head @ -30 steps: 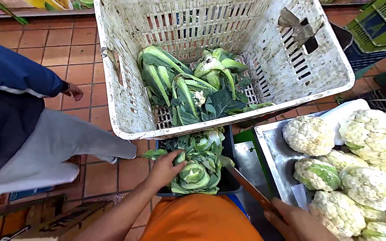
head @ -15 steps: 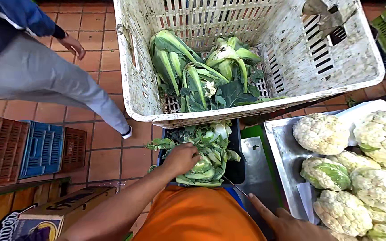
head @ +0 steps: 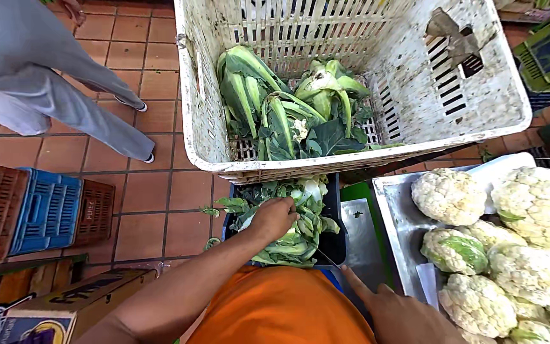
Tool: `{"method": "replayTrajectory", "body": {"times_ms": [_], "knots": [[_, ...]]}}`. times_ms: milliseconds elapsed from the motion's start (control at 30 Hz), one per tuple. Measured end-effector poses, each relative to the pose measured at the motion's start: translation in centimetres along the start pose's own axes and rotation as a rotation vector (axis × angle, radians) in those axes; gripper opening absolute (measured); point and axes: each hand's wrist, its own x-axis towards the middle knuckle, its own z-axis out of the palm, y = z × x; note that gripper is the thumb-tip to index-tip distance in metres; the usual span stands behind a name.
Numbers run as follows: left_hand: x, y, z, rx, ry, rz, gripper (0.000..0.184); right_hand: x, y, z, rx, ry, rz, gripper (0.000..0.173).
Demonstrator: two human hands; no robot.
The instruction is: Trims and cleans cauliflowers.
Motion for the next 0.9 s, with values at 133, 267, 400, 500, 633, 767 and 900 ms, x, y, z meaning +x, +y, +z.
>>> {"method": "replayTrajectory", "body": {"times_ms": [133, 267, 400, 500, 633, 767, 900], "knots": [[-0.1, -0.3, 0.6, 0.0, 0.05, 0.038, 0.026, 0.1, -0.8, 1.2, 0.053, -0.007, 0.016, 0.07], [-0.5, -0.9, 1.6, 0.014, 0.129, 0.079, 0.024, 0.8, -1.1, 1.6, 0.09, -0.022, 0.018, 0.069], [-1.1, -2.3, 3.2, 0.008, 0.189, 0.113, 0.032, 0.8, -1.3, 2.1, 0.123, -0.03, 0.04, 0.069], [-1.9, -3.1, 4.2, -0.018, 0.102, 0.053, 0.062, 1.1, -1.2, 2.3, 0.153, -0.04, 0.024, 0.069], [-2.4, -3.3, 4.8, -0.07, 0.075, -0.022, 0.071, 2.6, -1.4, 2.1, 0.193, -0.099, 0.007, 0.072], [-2.4, -3.4, 4.9, -0.124, 0.053, -0.066, 0.07, 1.7, -1.3, 2.3, 0.186, -0.113, 0.0, 0.071], [-2.3, -3.4, 5.1, -0.093, 0.043, -0.083, 0.071, 2.4, -1.2, 2.2, 0.196, -0.103, -0.022, 0.071]]}}
